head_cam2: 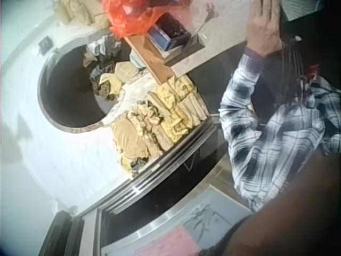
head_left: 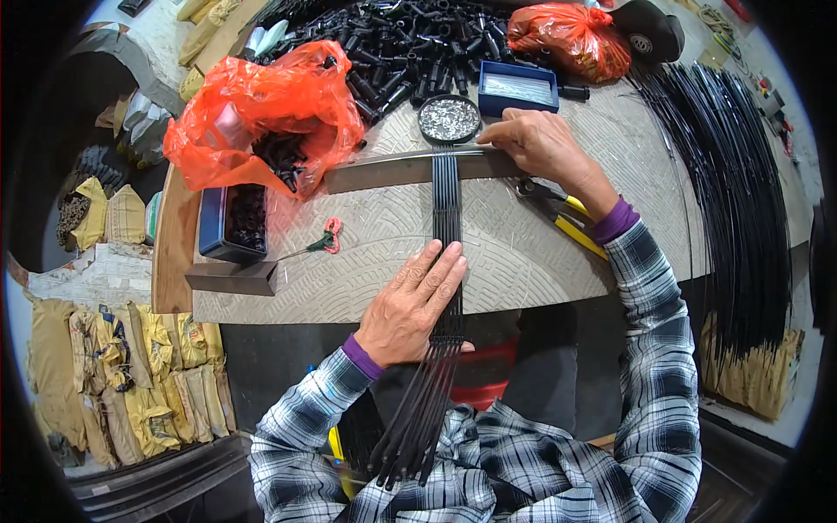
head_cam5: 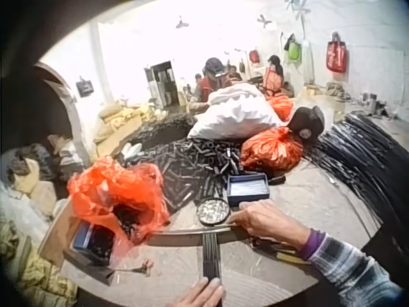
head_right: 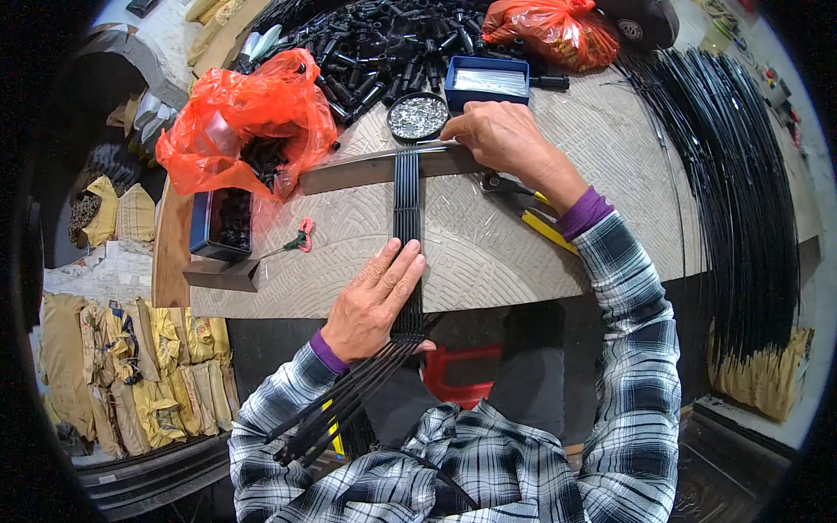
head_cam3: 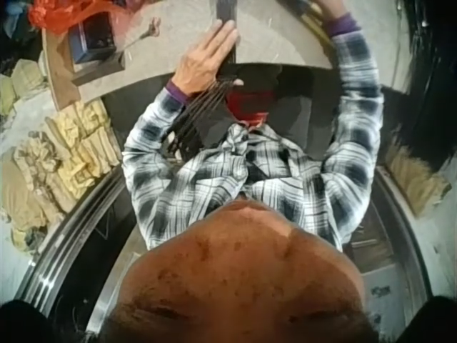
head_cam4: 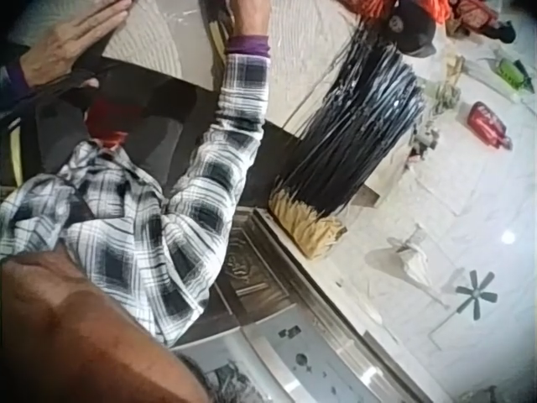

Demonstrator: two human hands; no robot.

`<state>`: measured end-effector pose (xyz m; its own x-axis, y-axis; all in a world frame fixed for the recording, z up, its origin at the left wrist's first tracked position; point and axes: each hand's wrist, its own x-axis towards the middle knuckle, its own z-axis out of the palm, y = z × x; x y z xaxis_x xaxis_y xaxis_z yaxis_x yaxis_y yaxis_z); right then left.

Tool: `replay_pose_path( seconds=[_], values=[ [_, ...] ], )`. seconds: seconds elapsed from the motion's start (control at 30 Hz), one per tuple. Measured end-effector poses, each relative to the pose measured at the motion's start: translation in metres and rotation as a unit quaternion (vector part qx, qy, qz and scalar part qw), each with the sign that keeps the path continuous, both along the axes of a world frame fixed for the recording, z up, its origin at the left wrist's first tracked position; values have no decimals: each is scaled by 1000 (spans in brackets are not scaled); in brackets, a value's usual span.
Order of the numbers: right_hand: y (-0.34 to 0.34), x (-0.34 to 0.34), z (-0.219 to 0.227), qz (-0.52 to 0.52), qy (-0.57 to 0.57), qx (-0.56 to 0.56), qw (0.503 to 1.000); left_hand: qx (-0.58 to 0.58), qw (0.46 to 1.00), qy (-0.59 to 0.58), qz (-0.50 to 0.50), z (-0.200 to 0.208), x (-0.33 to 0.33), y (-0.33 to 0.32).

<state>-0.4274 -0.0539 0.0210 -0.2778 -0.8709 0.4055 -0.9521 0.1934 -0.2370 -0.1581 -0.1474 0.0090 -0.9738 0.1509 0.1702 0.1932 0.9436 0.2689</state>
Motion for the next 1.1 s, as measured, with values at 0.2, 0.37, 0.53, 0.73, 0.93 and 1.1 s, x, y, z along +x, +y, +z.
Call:
replay_pose_path(
  seconds=[0.2,0.37,0.53,0.73,0.93,1.1],
  values=[
    [6,1,8,-15,-12,36,999,0,1000,4,-7,0,-1,1],
    [4,4,7,-26,-3,46,999,-1,1000,7,-5,0,-1,0],
    [4,4,7,-23,8,38,999,0,1000,11,-8,0,-2,1],
    [1,2,-3,-2,26,-17,1000,-13,1000,7,-12,1,-2,2],
    [4,2,1,-23,27,8,999,-5,1000,4,-7,0,-2,2],
    [4,2,0,-20,28,10,999,-14,1000,0,-10,-1,-4,3]
  ],
)
